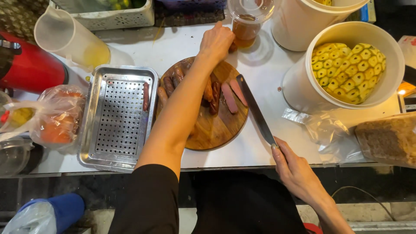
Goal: Slicing cooked sausages on a wooden cutting board using a knife.
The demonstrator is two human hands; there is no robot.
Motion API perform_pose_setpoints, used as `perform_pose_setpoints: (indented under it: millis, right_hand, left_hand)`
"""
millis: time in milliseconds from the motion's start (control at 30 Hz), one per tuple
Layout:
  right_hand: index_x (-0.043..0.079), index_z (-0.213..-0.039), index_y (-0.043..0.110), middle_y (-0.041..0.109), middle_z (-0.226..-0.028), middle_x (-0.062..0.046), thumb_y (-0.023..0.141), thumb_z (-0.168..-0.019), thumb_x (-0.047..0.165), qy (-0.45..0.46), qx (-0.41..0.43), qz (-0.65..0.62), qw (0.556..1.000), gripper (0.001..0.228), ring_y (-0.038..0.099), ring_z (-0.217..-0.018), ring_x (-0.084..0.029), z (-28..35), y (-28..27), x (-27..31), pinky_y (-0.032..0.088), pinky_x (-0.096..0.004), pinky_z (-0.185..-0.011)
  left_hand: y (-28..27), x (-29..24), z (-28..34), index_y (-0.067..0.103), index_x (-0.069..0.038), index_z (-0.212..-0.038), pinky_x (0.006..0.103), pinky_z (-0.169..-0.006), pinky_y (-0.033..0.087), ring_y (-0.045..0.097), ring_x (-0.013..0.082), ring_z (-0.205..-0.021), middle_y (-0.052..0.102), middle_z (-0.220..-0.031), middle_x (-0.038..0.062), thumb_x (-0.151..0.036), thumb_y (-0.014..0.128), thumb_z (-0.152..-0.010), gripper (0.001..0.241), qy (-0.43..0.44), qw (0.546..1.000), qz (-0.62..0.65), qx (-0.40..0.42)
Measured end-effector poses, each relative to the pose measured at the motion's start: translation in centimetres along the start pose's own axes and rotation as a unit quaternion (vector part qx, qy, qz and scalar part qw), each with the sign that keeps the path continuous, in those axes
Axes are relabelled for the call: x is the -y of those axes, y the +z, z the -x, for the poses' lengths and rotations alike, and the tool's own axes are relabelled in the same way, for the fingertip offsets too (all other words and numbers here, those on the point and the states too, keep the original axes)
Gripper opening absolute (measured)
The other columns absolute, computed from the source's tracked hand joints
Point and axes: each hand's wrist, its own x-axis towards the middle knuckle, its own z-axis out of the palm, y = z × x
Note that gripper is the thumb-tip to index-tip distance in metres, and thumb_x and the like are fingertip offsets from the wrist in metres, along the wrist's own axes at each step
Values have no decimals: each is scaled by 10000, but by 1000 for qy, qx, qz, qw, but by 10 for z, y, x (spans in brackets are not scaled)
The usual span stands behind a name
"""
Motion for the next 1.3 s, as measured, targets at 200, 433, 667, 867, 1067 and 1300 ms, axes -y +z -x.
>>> perform_pose_setpoints:
  millis: [200, 433, 667, 867, 1067, 1300]
  right_hand:
    - [306, -1423, 573, 655, -602, -74, 412, -1019, 340, 13, 99, 51, 994, 436, 610, -555, -182, 9, -5, 3, 485, -317, -550]
    - [223, -1462, 502, 757, -783, -127, 385, -1015, 413, 28, 57, 82, 995, 500, 727, -693, -247, -1, 6, 17, 564, -364, -680]
    - [246, -1451, 496, 775, -966, -149, 353, -1016, 421, -18, 57, 81, 995, 490, 759, -809, -322, -18, 21, 21, 578, -418, -751]
    - [219, -1470, 521, 679, -677, -164, 372, -1030, 403, 7, 59, 33, 998, 499, 622, -587, -250, -18, 19, 34, 494, -369, -579]
    - [217, -1462, 537, 631, -640, -140, 383, -1030, 409, 2, 58, 11, 998, 498, 586, -556, -234, -22, 21, 25, 463, -355, -541]
    - [189, -1484, 520, 571, -592, -130, 383, -1022, 416, -17, 67, -30, 997, 533, 538, -512, -220, -25, 23, 24, 421, -344, -482]
  left_hand:
    - [-56, 2, 14, 802, -175, -813, 400, -648, 566, 652, 240, -705, 734, -755, 37, -202, 823, -721, 98, -11, 995, 84, -60]
    - [-218, -48, 112, 770, -31, -748, 234, -550, 521, 588, 85, -494, 735, -610, -32, -208, 715, -818, 198, -197, 911, 327, -156]
    - [-191, -79, 212, 792, -54, -766, 403, -722, 528, 592, 356, -655, 636, -543, 142, -369, 705, -789, 328, -395, 879, 243, 107]
    - [-156, -115, 211, 726, 17, -816, 406, -538, 542, 630, 292, -590, 683, -772, 190, -214, 791, -822, 240, -382, 903, 195, -8]
    - [-128, -132, 195, 733, 10, -757, 396, -535, 511, 584, 236, -561, 666, -698, 133, -229, 794, -827, 257, -389, 907, 160, 17]
    - [-202, -131, 195, 813, -71, -762, 285, -449, 459, 545, 159, -414, 662, -514, -11, -335, 747, -764, 272, -462, 822, 332, 24]
